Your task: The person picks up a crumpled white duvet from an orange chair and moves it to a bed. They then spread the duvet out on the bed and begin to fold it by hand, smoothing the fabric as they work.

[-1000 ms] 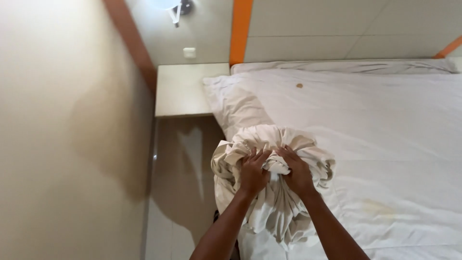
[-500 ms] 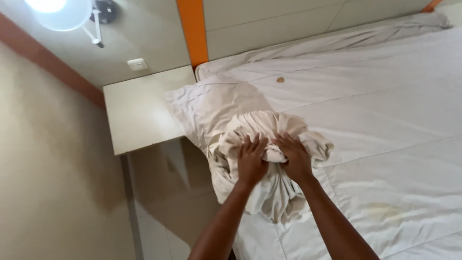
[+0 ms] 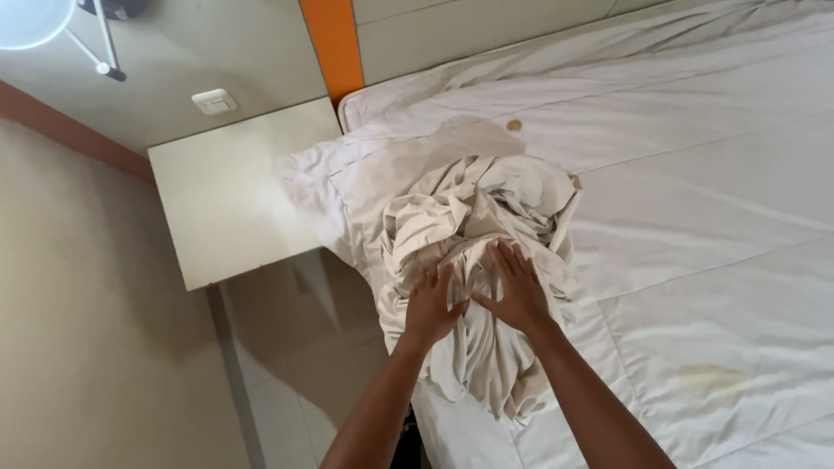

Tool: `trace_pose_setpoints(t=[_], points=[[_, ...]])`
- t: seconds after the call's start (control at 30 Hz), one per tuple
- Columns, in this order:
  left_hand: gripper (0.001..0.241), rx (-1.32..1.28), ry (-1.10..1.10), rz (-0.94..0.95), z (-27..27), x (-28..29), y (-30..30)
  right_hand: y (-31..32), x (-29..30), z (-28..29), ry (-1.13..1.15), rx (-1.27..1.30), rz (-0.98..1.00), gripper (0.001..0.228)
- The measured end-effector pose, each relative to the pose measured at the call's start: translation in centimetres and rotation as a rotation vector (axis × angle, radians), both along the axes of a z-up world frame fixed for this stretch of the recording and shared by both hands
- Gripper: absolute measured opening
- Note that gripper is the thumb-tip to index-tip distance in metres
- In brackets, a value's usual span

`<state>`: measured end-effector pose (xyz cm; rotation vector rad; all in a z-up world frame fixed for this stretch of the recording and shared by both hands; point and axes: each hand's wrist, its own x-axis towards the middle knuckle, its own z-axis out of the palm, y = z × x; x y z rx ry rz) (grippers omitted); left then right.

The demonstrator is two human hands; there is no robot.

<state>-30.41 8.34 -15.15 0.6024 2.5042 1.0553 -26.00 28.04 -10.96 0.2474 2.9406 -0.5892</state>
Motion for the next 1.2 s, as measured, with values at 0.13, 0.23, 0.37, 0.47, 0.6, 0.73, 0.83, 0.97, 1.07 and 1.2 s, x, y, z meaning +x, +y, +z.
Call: trace_pose_setpoints(t=[0.13, 0.23, 0.37, 0.47, 0.6, 0.73, 0.83, 0.97, 1.07, 1.2], points=[[0.072, 0.181, 0.120, 0.039, -1.4, 1.0, 0.2, -0.2, -0.4, -0.9, 0.003, -0.052, -0.047, 0.110], [0.050, 0.290, 0.187, 0.093, 0.1, 1.6, 0.9, -0.2, -0.5, -0.2, 0.190, 0.020, 0.045, 0.092], [0.027, 0.340, 0.141, 0.118, 1.7, 3.2, 1.1, -0.7, 0.1, 0.7, 0.126, 0.170, 0.239, 0.072], [0.032, 0.363, 0.153, 0.125, 1.1, 4.8, 1.1, 0.4, 1.8, -0.5, 0.141, 0.212, 0.324, 0.055], [0.037, 0.338, 0.227, 0.056, 0.4, 7.0, 0.3, 1.4, 4.6, -1.0, 0.266, 0.206, 0.319, 0.035], [0.071, 0.215, 0.176, 0.057, 1.8, 9.5, -0.7, 1.6, 8.3, -1.3, 0.276, 0.205, 0.295, 0.031], [0.085, 0.165, 0.143, 0.062, 0.9, 11.8, -1.1, 1.9, 11.4, -1.4, 0.314, 0.161, 0.261, 0.031], [0.065, 0.179, 0.250, 0.069, -3.3, 16.4, -0.2, 2.7, 15.9, -1.0, 0.317, 0.165, 0.252, 0.034], [0.052, 0.193, 0.202, 0.030, -4.9, 19.6, 0.7, 3.8, 19.2, -1.5, 0.300, 0.137, 0.206, 0.034], [0.052, 0.179, 0.152, -0.088, -2.0, 21.8, 0.4, 5.4, 23.4, -3.0, 0.270, 0.121, 0.170, 0.033]])
